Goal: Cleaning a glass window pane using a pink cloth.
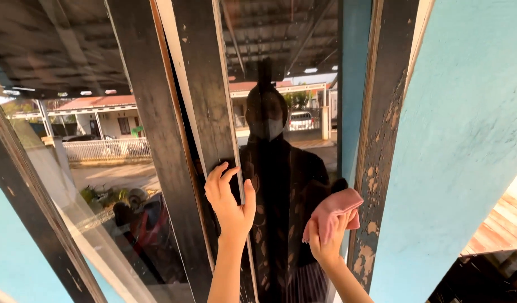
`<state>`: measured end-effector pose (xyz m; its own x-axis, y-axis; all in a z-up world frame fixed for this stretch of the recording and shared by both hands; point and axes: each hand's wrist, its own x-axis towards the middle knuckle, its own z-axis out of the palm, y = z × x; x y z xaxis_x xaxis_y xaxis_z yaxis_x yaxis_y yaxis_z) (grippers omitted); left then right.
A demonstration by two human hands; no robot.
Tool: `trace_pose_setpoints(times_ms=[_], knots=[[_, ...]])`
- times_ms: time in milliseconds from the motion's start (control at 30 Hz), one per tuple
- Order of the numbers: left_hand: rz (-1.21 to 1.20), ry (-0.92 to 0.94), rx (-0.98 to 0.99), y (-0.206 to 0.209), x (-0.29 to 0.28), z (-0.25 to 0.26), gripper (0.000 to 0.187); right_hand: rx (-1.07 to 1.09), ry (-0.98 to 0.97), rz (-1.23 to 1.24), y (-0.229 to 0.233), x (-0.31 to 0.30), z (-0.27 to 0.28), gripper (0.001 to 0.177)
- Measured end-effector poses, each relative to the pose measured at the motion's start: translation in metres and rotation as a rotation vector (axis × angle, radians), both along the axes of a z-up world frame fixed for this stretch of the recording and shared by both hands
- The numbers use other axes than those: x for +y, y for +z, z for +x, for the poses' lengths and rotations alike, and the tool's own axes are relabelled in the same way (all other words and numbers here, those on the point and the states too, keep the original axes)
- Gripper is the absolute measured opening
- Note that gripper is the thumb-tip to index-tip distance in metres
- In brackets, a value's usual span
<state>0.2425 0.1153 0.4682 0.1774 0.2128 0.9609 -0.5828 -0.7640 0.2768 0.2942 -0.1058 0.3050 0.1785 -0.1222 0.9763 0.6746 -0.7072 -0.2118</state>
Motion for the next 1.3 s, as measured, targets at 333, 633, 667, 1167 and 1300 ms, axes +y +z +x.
trace_pose_setpoints(times_ms=[333,633,667,1167,1300], knots=[[0.112,0.013,-0.086,0.050,0.018,0.017,0.037,-0.004,-0.049,0.012,0.121,0.012,0.013,0.075],[0.195,0.077,-0.128,0.080,0.027,0.043,0.045,-0.174,-0.047,-0.090,0.275,0.010,0.053,0.055],[0.219,0.153,-0.113,0.077,0.025,0.044,0.046,-0.218,-0.007,-0.079,0.292,0.014,0.054,0.053],[0.126,0.077,-0.102,0.072,0.027,0.043,0.046,-0.252,0.193,-1.086,0.249,0.001,0.015,0.065],[0.124,0.078,-0.101,0.069,0.028,0.047,0.046,-0.338,0.250,-0.976,0.252,-0.025,0.038,0.050]])
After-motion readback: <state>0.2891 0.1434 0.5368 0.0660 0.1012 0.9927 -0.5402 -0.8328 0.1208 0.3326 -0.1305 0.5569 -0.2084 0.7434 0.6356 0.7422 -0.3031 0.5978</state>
